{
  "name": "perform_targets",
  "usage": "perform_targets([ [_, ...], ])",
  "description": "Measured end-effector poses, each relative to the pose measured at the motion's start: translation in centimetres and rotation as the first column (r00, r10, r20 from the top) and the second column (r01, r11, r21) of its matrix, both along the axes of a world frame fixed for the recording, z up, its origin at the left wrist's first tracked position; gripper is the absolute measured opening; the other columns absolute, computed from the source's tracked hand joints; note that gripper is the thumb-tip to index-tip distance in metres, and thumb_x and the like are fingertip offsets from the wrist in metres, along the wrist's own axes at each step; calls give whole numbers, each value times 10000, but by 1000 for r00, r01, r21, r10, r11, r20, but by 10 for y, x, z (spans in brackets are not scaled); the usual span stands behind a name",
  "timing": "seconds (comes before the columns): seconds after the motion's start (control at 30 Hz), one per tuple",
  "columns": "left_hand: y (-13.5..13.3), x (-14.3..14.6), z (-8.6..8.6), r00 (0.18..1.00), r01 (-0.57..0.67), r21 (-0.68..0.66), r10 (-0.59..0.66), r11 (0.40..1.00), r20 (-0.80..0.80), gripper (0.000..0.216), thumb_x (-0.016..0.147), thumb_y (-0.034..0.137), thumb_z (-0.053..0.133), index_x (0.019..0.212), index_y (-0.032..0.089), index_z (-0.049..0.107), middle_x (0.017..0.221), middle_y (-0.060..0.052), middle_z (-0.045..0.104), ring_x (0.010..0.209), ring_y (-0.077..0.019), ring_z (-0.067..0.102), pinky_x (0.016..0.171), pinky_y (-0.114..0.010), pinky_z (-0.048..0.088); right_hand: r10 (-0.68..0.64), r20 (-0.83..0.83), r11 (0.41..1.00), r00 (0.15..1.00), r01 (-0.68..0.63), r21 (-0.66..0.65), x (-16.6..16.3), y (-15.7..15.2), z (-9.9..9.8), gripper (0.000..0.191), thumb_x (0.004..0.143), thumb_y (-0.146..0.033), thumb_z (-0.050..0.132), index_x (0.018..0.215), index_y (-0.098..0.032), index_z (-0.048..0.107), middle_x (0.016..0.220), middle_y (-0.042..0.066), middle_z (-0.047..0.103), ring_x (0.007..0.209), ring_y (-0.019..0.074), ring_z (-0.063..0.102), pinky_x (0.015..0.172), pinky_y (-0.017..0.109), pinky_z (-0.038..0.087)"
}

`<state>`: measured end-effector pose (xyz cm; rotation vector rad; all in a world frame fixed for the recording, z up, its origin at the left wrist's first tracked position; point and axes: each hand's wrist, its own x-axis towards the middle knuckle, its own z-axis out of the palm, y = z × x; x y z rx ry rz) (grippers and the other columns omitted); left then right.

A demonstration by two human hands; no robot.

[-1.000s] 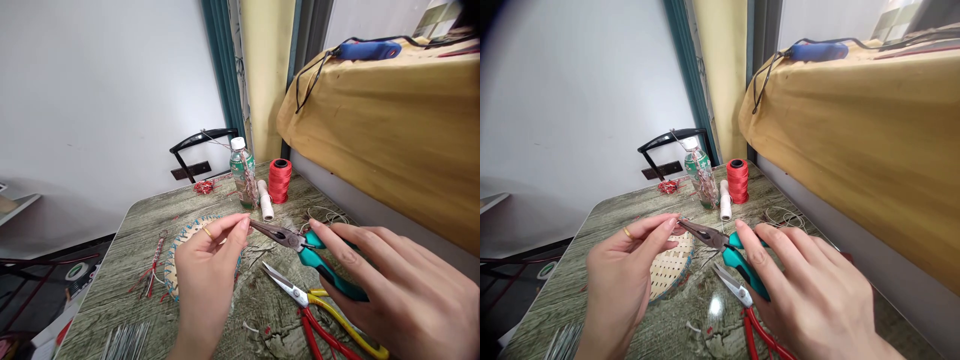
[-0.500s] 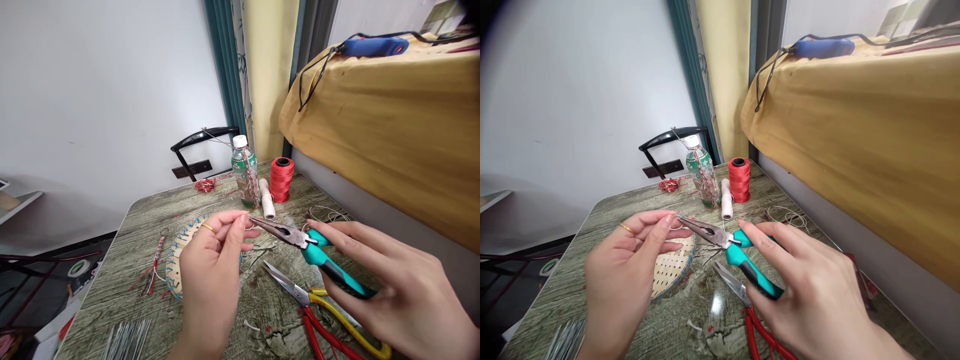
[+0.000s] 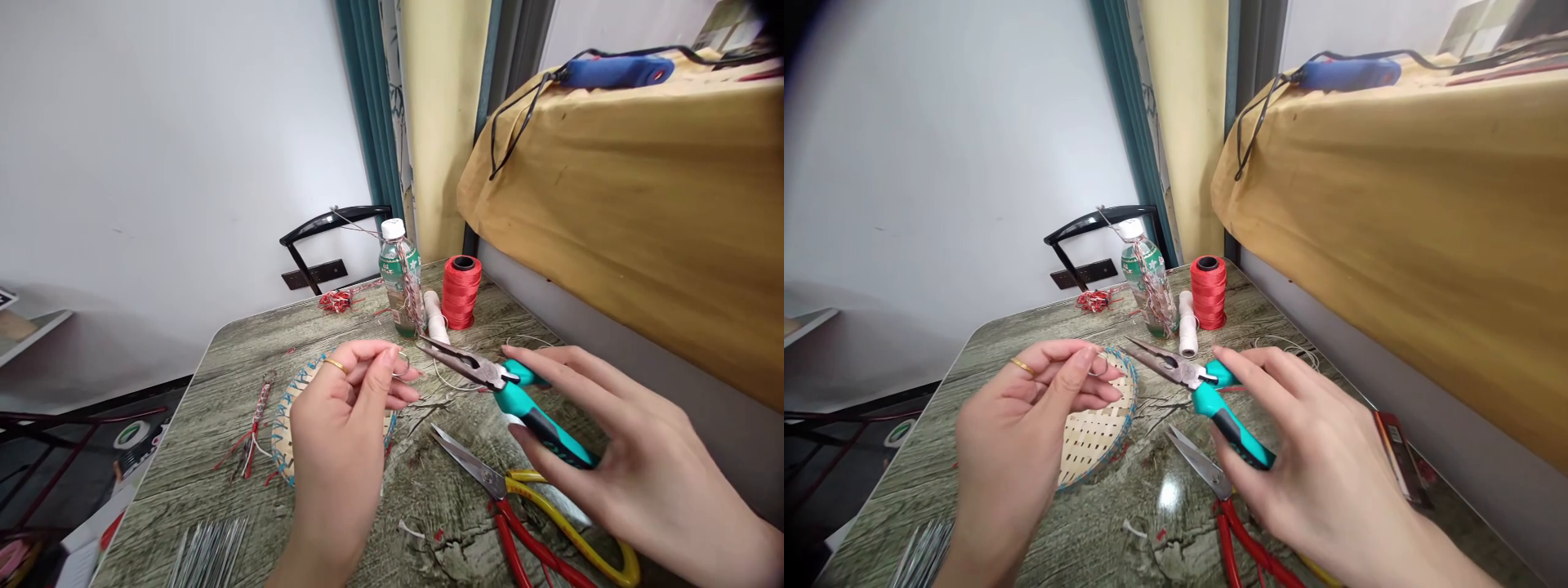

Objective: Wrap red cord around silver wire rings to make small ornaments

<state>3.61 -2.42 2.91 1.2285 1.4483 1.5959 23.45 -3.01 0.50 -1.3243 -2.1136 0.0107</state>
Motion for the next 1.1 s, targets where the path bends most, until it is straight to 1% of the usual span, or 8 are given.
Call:
perform_targets([
  [0.1, -1, 1, -1, 998, -30, 19, 31, 999, -51, 65, 813, 235, 619, 774, 207, 661, 635, 17, 688, 532, -100, 642, 506, -165, 537, 85, -14, 996, 996, -86, -34, -1, -1, 0, 501, 759, -217, 589, 1252, -246, 504, 1116, 56, 606, 925, 195, 623, 748, 314, 536],
  [0.3, -4, 4, 0, 988, -103, 61, 109, 993, -106, 76, 807, 202, 616, 756, 217, 670, 609, 31, 686, 525, -98, 637, 509, -173, 526, 103, -33, 995, 994, -103, -8, 0, -2, 0, 518, 718, -141, 600, 1221, -244, 535, 1103, 55, 617, 889, 197, 636, 716, 304, 539],
  [0.5, -5, 3, -1, 991, -68, 98, 78, 993, -109, 88, 808, 182, 613, 775, 230, 679, 615, 38, 693, 537, -98, 643, 527, -178, 529, 163, -77, 984, 984, -168, -63, 3, -3, 3, 505, 704, -77, 581, 1165, -284, 571, 1057, 20, 645, 848, 185, 666, 693, 247, 553],
  [0.77, -5, 6, 2, 985, -102, 92, 113, 991, -127, 75, 802, 172, 614, 759, 213, 660, 588, 40, 668, 509, -98, 629, 507, -179, 523, 168, -41, 980, 985, -172, -99, 2, 1, 6, 554, 690, -80, 590, 1200, -291, 551, 1057, 12, 652, 893, 199, 669, 720, 251, 563],
  [0.87, -6, 3, 0, 984, -79, 102, 94, 992, -151, 82, 812, 174, 607, 773, 222, 661, 583, 46, 655, 514, -98, 622, 521, -186, 525, 192, -45, 977, 980, -195, -87, 2, 1, 7, 562, 679, -63, 588, 1189, -299, 555, 1046, 3, 675, 944, 218, 662, 687, 238, 569],
  [0.97, -6, -1, -2, 985, -15, 111, 34, 994, -170, 94, 834, 194, 590, 810, 249, 663, 619, 54, 654, 541, -94, 616, 537, -189, 525, 229, -65, 967, 971, -234, -96, 2, 1, 10, 532, 683, -75, 594, 1165, -300, 575, 1033, -9, 695, 979, 228, 653, 644, 221, 573],
  [1.03, -5, -4, -3, 986, 26, 119, -6, 993, -165, 111, 843, 197, 583, 825, 269, 665, 634, 61, 651, 558, -86, 609, 538, -179, 519, 239, -87, 958, 967, -249, -142, 4, 1, 11, 511, 682, -88, 605, 1147, -300, 593, 1018, -13, 699, 962, 227, 657, 652, 227, 574],
  [1.1, -5, -5, -2, 990, 67, 117, -52, 991, -131, 132, 846, 182, 581, 812, 274, 669, 618, 67, 637, 548, -75, 595, 533, -165, 513, 229, -136, 940, 964, -255, -226, 9, 2, 9, 489, 682, -99, 609, 1127, -302, 611, 1023, -13, 692, 960, 228, 652, 720, 255, 567],
])
